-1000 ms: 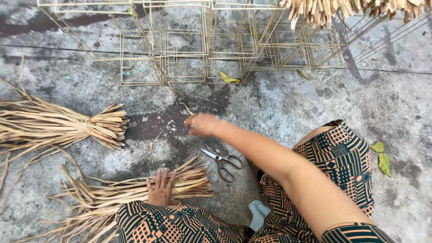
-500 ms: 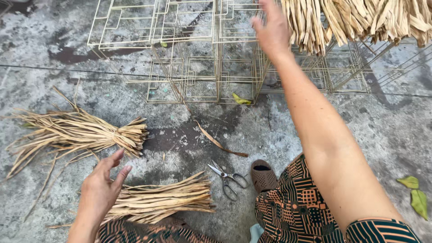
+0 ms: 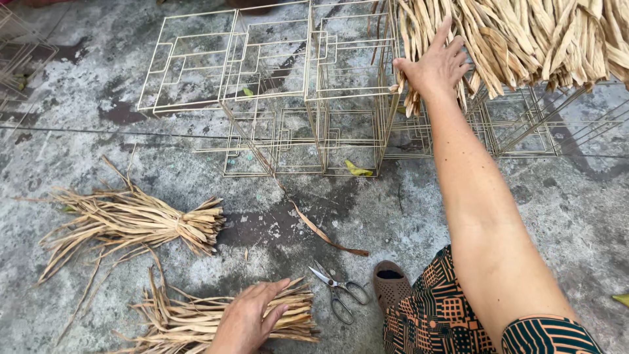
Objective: The person sits on the ground sorting dried palm leaves, trimming some with scissors, and gathering them into bundles. They tie each bundle with a strip of leaf and place the finished bundles onto wire racks beside them.
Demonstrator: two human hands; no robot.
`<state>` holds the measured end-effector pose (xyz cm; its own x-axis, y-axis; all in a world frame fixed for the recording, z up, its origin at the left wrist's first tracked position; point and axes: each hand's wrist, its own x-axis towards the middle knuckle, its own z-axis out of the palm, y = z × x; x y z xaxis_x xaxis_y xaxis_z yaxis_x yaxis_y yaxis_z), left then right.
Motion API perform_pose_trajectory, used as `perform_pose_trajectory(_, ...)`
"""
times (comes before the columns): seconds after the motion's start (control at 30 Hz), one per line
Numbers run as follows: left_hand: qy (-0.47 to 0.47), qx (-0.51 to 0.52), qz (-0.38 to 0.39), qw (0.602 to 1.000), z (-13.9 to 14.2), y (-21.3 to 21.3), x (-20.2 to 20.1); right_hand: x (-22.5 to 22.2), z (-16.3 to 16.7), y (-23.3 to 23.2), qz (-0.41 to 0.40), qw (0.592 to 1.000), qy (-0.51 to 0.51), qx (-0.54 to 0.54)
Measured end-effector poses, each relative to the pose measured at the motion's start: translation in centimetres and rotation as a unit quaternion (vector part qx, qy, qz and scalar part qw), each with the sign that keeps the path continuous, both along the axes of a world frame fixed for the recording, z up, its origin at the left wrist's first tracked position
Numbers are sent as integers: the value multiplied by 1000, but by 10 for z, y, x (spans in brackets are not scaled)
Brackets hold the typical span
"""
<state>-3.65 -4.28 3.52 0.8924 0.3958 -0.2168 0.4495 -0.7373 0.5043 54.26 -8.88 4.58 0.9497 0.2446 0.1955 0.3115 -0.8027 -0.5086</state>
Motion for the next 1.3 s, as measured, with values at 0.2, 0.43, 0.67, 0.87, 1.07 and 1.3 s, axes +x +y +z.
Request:
perform_pose_trajectory(0.2, 18, -21, 3, 1000, -24, 16, -3, 10, 5, 2, 16, 999, 45, -16)
perform_pose_trajectory(0.43, 94, -33, 25, 995, -36, 24, -2, 15, 4, 30, 11, 998, 58, -20)
perform_pose_trajectory(0.67, 74, -7, 2, 997, -51, 31, -16, 0, 8, 25, 34, 996, 74, 22)
perform_pose_trajectory(0.87, 113, 10, 8, 994, -57, 35, -19, 5, 25, 17, 60, 988, 101, 103)
perform_pose_trajectory(1.07, 121, 20, -10, 992, -55, 33, -10, 19, 2, -1, 43, 999, 6, -28)
perform_pose_trajectory(1.3, 188, 18, -7, 982, -48, 31, 1, 26, -2, -6, 43, 994, -81, -56)
